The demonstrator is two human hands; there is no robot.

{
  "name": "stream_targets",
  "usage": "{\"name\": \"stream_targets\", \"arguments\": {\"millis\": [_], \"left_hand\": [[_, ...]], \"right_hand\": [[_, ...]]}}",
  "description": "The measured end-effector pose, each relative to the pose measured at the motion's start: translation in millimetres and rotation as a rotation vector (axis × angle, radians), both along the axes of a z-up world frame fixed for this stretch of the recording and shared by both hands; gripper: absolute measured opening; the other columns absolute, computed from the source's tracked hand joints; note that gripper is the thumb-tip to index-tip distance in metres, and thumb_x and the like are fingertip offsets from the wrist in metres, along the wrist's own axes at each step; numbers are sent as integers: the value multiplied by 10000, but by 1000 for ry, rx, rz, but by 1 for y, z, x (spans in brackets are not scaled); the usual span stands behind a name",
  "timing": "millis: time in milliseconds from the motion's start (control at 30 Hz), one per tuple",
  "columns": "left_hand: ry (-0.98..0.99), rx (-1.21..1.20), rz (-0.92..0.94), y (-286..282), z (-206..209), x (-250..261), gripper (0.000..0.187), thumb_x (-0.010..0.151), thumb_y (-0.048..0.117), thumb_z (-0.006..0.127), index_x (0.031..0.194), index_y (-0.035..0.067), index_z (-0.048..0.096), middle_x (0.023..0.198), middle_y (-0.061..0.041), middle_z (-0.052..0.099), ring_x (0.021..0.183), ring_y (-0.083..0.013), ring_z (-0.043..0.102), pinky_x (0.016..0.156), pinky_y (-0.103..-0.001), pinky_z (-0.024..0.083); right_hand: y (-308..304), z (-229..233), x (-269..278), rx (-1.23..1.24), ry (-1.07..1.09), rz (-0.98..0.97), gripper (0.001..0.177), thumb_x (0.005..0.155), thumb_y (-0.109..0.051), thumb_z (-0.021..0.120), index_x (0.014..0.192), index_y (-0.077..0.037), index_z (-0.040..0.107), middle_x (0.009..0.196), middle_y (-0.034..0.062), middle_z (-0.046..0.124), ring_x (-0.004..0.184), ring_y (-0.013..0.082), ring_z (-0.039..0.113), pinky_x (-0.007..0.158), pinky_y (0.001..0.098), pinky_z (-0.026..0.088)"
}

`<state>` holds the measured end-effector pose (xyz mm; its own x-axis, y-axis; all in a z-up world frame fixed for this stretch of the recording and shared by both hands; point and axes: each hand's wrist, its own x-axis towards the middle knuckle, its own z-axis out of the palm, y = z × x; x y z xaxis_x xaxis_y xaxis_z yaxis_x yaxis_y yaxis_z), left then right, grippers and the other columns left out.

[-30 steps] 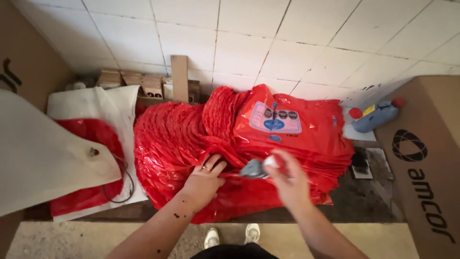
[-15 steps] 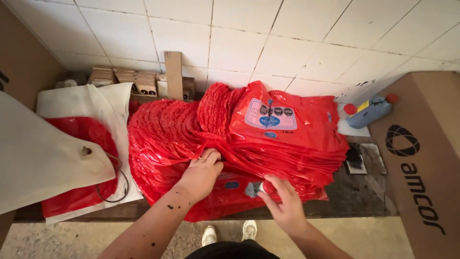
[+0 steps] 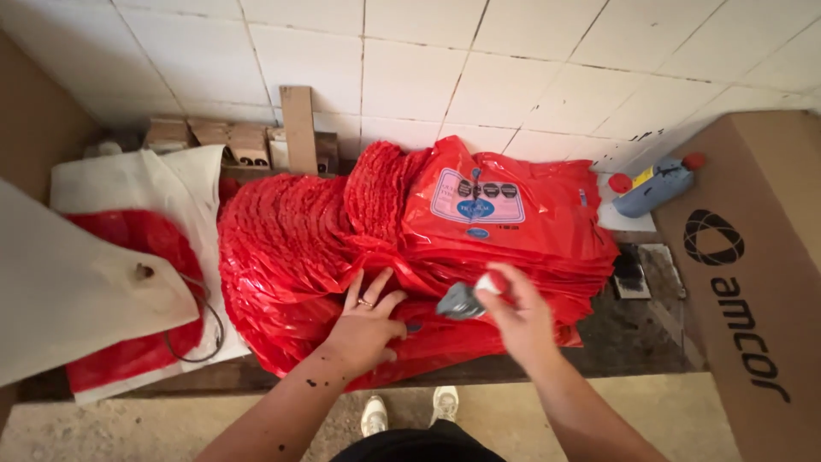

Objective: Stamping a stack of red plastic bags using a hand stamp and ink pad at a labeling station.

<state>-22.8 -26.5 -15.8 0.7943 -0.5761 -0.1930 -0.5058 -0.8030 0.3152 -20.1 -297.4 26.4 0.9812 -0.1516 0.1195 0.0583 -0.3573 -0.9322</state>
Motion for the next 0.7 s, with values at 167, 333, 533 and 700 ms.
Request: {"name": "stream_targets", "arguments": {"millis": [167, 333, 533, 700], "left_hand": [[-145, -160, -10, -1, -31, 6, 132, 772, 308, 816, 856, 261, 725, 1427, -18, 492, 1569, -395, 75, 1217, -713, -36], [-187, -332, -39, 5, -31, 9, 96, 813, 249, 757, 721, 223, 741, 1288, -27, 571, 1538, -424, 172, 1207, -735, -9], [-153, -405, 23, 1, -29, 10, 252, 925, 232, 630, 691, 210, 719, 1311, -8, 598, 1526, -371, 229, 1238, -634, 8], [-291, -485, 167, -13, -16, 11, 164, 980, 188, 614, 839, 127, 671, 1116, -24, 507, 1259, -287, 420, 1191, -689, 193]], "right_hand": [[-37, 46, -20, -49, 29, -111, 448, 865, -100, 773, 1302, -94, 678, 1166, 106, 729, 1037, 163, 685, 926, 301, 554], [-60, 37, -48, -150, 206, -162, 421, 868, -207, 754, 1283, -155, 703, 1088, -19, 689, 924, 85, 606, 859, 227, 452], [-43, 1, -71, -164, 368, -149, 471, 841, -181, 771, 1307, -215, 714, 1116, 46, 794, 881, 150, 741, 787, 272, 591], [-8, -37, -54, -414, -490, 283, 373, 891, -166, 771, 1217, -36, 647, 1003, 74, 746, 844, 118, 707, 774, 219, 616]]}}
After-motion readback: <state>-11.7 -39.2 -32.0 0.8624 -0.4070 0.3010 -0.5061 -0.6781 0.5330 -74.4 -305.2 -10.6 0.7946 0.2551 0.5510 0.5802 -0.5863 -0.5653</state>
